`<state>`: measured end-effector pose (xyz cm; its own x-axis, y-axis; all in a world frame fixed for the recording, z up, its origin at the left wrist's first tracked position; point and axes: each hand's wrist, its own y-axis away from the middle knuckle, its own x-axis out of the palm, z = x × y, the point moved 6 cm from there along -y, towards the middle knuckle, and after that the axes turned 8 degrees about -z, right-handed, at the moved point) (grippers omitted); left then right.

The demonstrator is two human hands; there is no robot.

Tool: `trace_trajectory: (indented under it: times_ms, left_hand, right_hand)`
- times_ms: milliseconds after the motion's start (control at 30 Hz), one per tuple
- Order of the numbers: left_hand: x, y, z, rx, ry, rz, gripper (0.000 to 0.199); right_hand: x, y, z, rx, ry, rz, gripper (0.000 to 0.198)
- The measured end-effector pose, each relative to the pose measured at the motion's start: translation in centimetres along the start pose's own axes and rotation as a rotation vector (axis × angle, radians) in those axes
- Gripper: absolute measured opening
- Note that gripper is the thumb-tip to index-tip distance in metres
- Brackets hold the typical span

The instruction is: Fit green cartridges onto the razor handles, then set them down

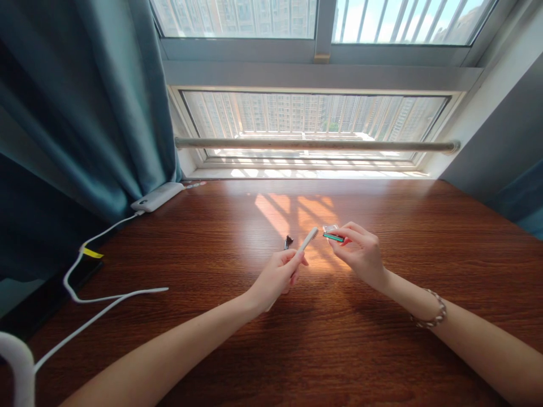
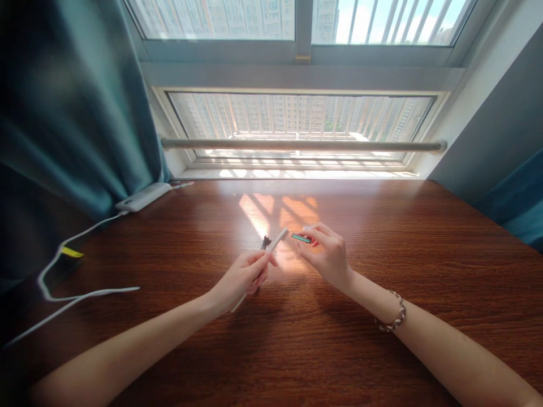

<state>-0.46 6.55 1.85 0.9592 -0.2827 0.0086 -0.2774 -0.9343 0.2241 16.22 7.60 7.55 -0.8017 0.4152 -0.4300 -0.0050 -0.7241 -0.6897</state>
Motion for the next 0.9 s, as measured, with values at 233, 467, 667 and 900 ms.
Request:
trace_trajectory:
  times_ms: [233, 467, 667, 900]
  left_hand:
    - [1.5, 1.1, 0.3, -0.067, 0.118, 0.089, 0.038]
    - [2.2, 1.6, 0.3, -0.068, 0.186, 0.024, 0.031]
    - [2.9, 1.0, 0.1, -0.028, 0.085, 0.001, 0.024]
    - [4.0, -0.5, 0.2, -0.011, -0.540, 0.048, 0.024]
  right_hand:
    - [0.8, 0.1, 0.2, -0.016, -0.047, 0.158, 0.017]
    - [-1.4, -1.1, 1.0, 0.103, -0.109, 0.100, 0.017]
    - [-2.8, 1.0, -2.0, 0.290, -0.200, 0.063, 0.020]
    - [-2.9, 4.3, -5.5, 0.412, -0.189, 0.072, 0.020]
